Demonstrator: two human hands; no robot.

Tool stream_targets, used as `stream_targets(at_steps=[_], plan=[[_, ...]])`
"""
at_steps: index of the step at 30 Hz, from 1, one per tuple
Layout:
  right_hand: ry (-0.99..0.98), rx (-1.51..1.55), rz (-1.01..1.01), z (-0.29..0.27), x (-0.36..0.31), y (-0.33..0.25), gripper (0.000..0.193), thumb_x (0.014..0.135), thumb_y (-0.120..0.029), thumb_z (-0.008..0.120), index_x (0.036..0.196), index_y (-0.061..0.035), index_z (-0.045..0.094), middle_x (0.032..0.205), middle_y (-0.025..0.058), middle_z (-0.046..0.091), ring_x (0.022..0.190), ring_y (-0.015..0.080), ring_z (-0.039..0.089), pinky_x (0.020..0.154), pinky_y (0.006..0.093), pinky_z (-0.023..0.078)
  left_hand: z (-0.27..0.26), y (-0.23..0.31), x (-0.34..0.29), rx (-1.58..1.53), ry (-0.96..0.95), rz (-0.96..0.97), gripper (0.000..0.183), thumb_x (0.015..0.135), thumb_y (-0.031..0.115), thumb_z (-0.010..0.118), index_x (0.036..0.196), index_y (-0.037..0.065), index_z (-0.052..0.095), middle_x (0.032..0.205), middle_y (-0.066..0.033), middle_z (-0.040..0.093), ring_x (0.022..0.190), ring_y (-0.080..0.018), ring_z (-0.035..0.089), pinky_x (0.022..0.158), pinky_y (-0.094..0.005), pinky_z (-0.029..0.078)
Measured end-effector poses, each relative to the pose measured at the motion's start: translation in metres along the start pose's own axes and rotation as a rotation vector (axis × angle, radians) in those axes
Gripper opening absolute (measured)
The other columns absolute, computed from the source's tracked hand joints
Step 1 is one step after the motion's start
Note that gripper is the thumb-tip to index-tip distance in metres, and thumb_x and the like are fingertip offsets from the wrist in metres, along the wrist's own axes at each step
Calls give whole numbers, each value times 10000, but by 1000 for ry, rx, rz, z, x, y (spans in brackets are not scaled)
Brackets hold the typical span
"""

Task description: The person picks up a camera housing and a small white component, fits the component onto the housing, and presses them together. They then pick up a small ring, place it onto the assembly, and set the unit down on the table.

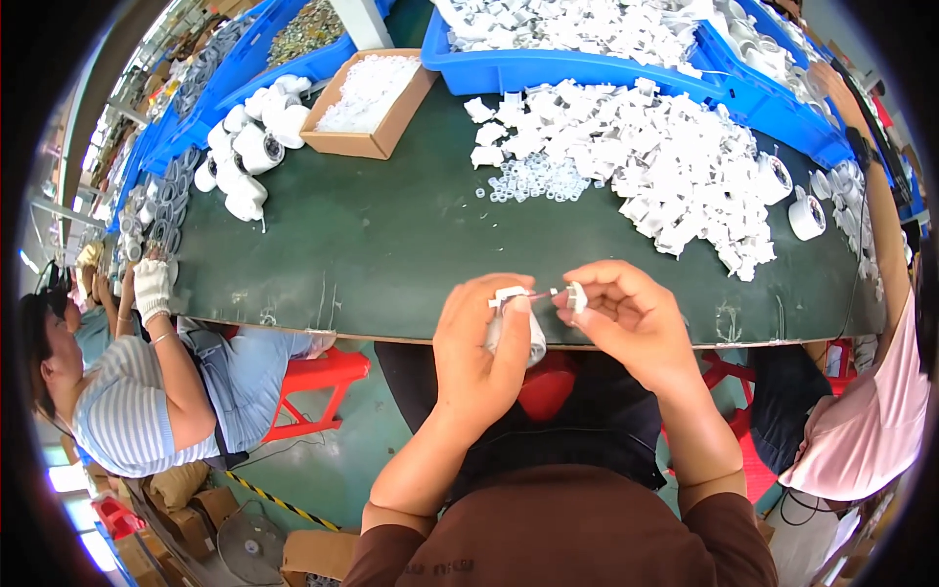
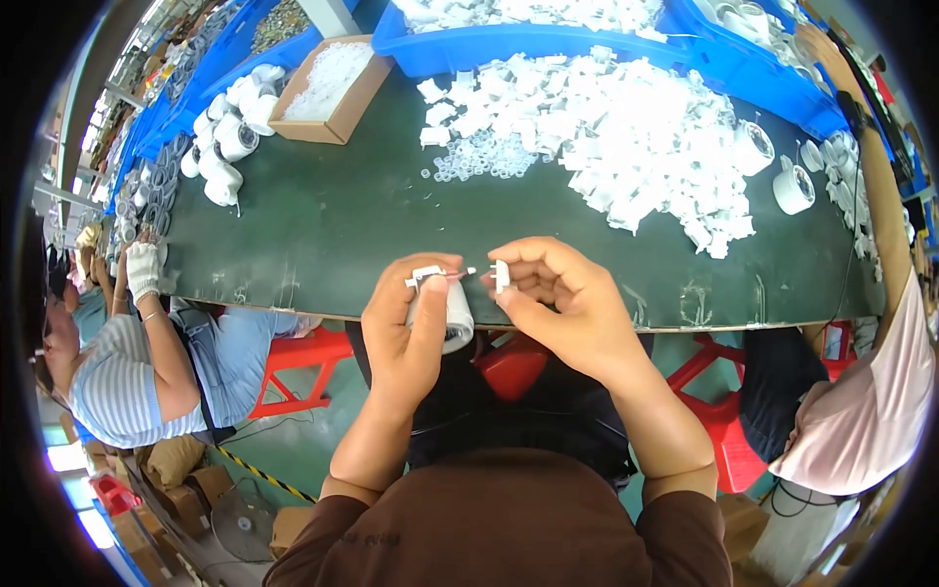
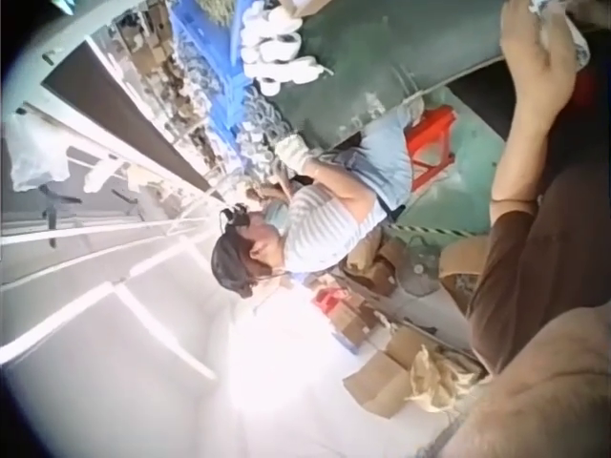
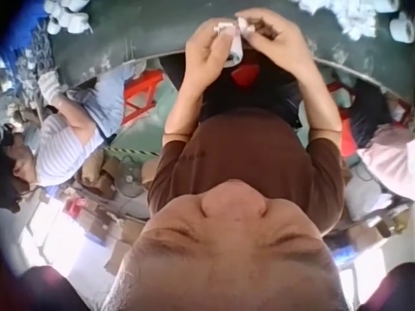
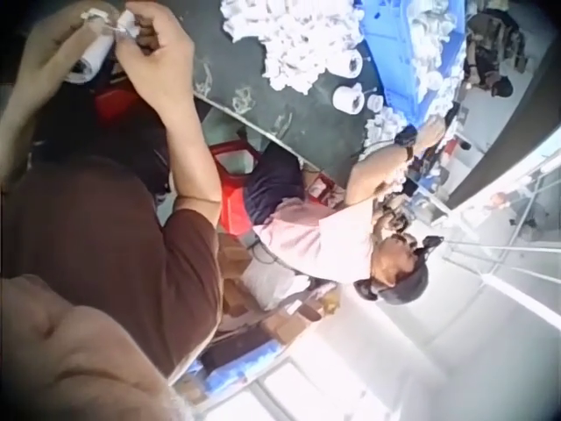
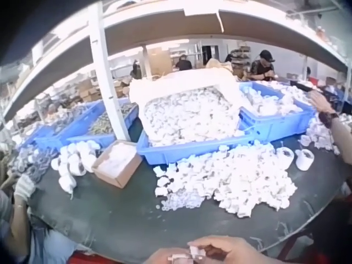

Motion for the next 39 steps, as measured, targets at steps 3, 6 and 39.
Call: stream_targets(at_steps=[3, 6, 39], plan=[[0, -9, -40, 20, -5, -10, 324, 949, 79, 598, 1266, 16, 612, 1190, 91, 680, 1068, 174, 675, 951, 337, 550, -6, 8, 2, 183, 105, 103, 151, 973, 71, 577, 1045, -7, 684, 1074, -153, 705, 963, -272, 652, 878, -359, 494], [21, -96, -110, 32, -3, -12, 367, 941, 90, 607, 1298, 5, 615, 1194, 96, 684, 1081, 164, 666, 936, 328, 549, -2, 14, 2, 261, 89, 152, 216, 919, 45, 607, 1127, 16, 659, 1081, -139, 691, 902, -306, 615, 829, -396, 486], [113, -258, -283, 51, -5, -1, 272, 921, 69, 663, 1189, 20, 668, 1095, 87, 663, 980, 137, 631, 862, 278, 515, -18, 7, -3, 299, 29, 350, 238, 844, 102, 654, 1068, 23, 643, 1036, -118, 669, 863, -296, 569, 745, -381, 472]])
Point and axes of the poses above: each hand's wrist, its own x-axis towards the middle knuckle, its own z-axis out of the palm, y = z × x, the point moved 7 cm from there along x, towards the middle knuckle
